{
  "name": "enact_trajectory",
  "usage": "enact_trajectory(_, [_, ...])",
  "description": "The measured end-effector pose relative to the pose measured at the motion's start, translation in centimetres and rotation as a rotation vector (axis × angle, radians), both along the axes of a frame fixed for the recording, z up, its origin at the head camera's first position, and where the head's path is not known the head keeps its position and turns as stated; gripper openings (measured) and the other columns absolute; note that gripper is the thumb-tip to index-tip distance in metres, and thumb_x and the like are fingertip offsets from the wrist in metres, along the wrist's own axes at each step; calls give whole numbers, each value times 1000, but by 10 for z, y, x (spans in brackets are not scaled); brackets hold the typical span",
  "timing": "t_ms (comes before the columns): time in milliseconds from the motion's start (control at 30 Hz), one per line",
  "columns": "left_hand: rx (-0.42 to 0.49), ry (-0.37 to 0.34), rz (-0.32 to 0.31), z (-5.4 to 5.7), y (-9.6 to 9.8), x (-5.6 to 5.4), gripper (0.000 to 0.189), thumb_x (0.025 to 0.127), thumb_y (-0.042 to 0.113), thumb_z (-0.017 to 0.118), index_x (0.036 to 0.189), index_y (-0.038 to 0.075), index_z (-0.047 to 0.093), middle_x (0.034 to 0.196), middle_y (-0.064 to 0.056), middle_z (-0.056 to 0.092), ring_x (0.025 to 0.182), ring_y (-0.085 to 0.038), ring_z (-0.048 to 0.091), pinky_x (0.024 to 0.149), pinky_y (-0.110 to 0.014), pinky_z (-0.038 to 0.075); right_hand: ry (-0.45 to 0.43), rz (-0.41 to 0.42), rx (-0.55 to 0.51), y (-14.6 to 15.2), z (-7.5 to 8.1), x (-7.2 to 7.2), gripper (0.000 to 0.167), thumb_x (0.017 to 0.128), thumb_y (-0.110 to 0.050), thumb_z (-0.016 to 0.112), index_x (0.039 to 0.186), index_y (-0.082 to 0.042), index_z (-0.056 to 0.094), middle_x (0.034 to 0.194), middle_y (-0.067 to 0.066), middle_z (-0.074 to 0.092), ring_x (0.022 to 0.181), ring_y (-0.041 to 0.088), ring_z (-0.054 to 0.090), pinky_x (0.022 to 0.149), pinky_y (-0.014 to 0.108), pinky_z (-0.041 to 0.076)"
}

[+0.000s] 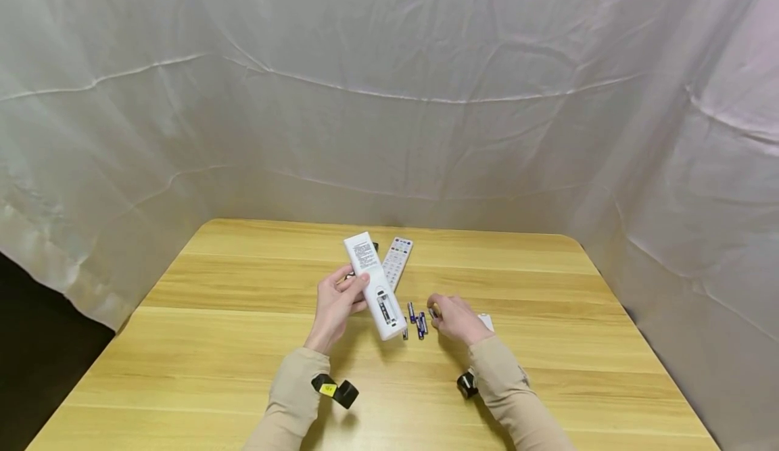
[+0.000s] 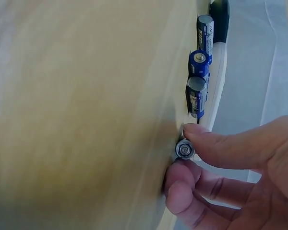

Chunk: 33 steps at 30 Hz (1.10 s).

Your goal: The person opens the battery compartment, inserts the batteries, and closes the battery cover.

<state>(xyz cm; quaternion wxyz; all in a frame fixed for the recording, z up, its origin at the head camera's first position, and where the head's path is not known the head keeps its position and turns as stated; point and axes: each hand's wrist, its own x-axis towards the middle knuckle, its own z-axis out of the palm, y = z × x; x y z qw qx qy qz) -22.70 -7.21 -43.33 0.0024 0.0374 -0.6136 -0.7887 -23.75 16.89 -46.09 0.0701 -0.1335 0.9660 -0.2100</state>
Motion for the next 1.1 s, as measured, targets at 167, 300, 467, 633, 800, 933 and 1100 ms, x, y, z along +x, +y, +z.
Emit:
enact_trajectory(167, [-6,-1,-2,0,0,1,41,96,2,63,136,-4,55,113,-29,72,70,-11,74,61,-22,64,-5,-12,5,-2,-1,1,34,87,-1,72,120,-5,64,108,17,73,96,29,66,92,51,59])
enact_trajectory(300, [-7,-1,-3,-1,0,1,41,96,2,63,136,-5,55,113,-29,71,70,-11,74,62,-23,64,-4,-12,11,-3,-1,2,34,86,0,72,120,-5,65,108,17,73,96,29,66,93,52,59])
enact_trajectory(467, [-9,-4,-1,-1,0,0,41,96,2,63,136,-5,55,113,-29,72,70,-10,74,62,-22,64,-7,-14,16,-3,0,2,33,85,1,72,117,-5,65,103,15,73,88,25,64,87,47,60])
enact_trajectory(633, [-1,-4,0,0,0,0,40,97,2,62,135,-5,55,111,-28,72,68,-10,73,61,-22,64,10,-8,18,-3,0,0,29,83,3,72,111,-3,66,101,15,73,85,24,64,84,45,61])
enact_trajectory(800, [1,-10,9,1,0,0,40,97,2,62,136,-4,56,110,-27,73,66,-9,73,59,-21,63,27,-3,12,-3,0,-1,27,81,5,70,106,-2,68,95,14,72,82,24,61,81,44,60])
enact_trajectory(933, [-2,-6,8,1,0,0,40,96,1,62,135,-5,56,108,-27,74,66,-8,73,59,-21,63,10,-24,-31,-1,-1,0,28,80,6,68,107,-3,68,94,13,72,84,24,63,82,45,61])
enact_trajectory(1100, [-1,0,1,0,0,0,39,97,1,62,135,-6,55,110,-28,73,68,-9,73,60,-21,64,5,-67,-102,0,-2,1,28,83,4,67,110,-4,67,92,13,73,86,26,67,83,46,62])
